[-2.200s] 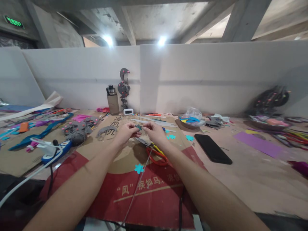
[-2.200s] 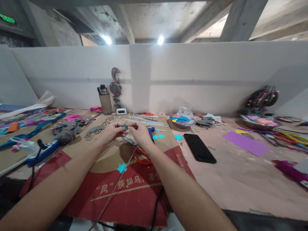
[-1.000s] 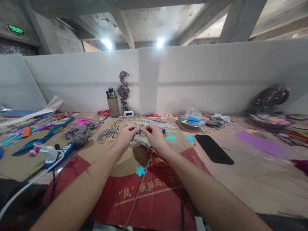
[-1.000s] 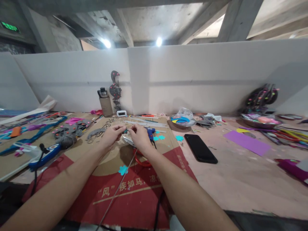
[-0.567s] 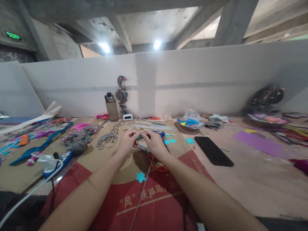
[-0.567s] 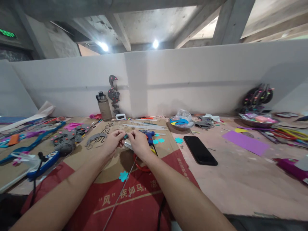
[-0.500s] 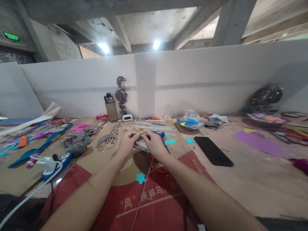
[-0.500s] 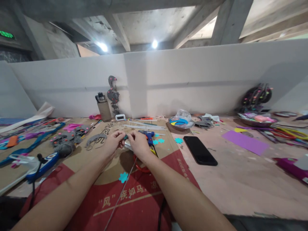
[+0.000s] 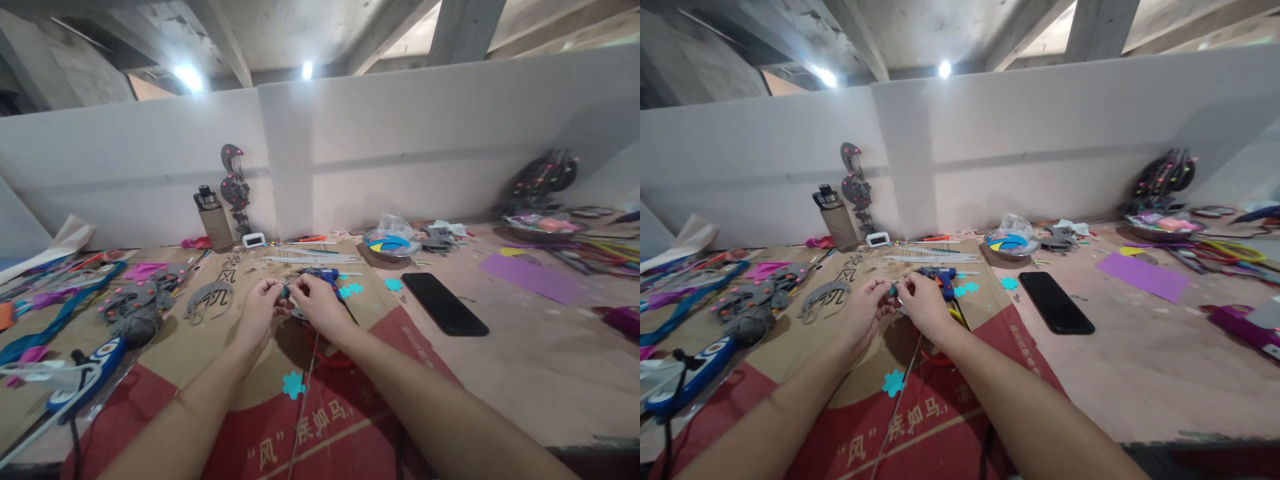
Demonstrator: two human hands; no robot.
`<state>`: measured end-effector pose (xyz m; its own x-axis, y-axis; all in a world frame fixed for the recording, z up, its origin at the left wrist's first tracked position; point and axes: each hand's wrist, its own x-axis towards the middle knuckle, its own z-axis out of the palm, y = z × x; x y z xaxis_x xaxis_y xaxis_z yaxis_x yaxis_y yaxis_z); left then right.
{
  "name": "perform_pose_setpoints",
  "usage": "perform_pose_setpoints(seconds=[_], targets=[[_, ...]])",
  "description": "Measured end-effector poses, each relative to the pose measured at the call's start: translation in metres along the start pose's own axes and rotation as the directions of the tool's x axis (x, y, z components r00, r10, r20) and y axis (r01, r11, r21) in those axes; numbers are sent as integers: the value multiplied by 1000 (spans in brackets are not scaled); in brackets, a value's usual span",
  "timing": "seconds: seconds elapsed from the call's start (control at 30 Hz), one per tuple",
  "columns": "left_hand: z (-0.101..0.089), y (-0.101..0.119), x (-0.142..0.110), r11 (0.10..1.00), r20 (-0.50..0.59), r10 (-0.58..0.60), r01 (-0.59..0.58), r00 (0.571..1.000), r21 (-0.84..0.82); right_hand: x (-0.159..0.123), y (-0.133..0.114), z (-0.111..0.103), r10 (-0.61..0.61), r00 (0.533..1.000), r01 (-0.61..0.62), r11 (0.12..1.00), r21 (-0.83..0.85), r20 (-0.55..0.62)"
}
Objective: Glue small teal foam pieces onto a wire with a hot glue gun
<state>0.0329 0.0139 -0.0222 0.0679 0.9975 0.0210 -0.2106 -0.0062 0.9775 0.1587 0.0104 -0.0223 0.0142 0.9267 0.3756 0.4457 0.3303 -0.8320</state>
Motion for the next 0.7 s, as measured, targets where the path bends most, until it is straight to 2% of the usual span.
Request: perform_pose_setpoints(seconds=[0.23,0.37,0.53,0.7], targets=[[-1,-1,-1,995,28,-54,57,998,-79,0,3,-1,41,998,-45,995,88,44],[-2,0,-2,991,40,-70,74,997,-111,1,2,-2,65,996,-69,995,77,58],[-2,-2,0,991,46,-67,72,997,-110,2,0,-2,117,992,-121,984,128,42],[-1,0,-1,990,73,-87,94,994,-102,2,-3,-3,103,993,-112,975,191,53]])
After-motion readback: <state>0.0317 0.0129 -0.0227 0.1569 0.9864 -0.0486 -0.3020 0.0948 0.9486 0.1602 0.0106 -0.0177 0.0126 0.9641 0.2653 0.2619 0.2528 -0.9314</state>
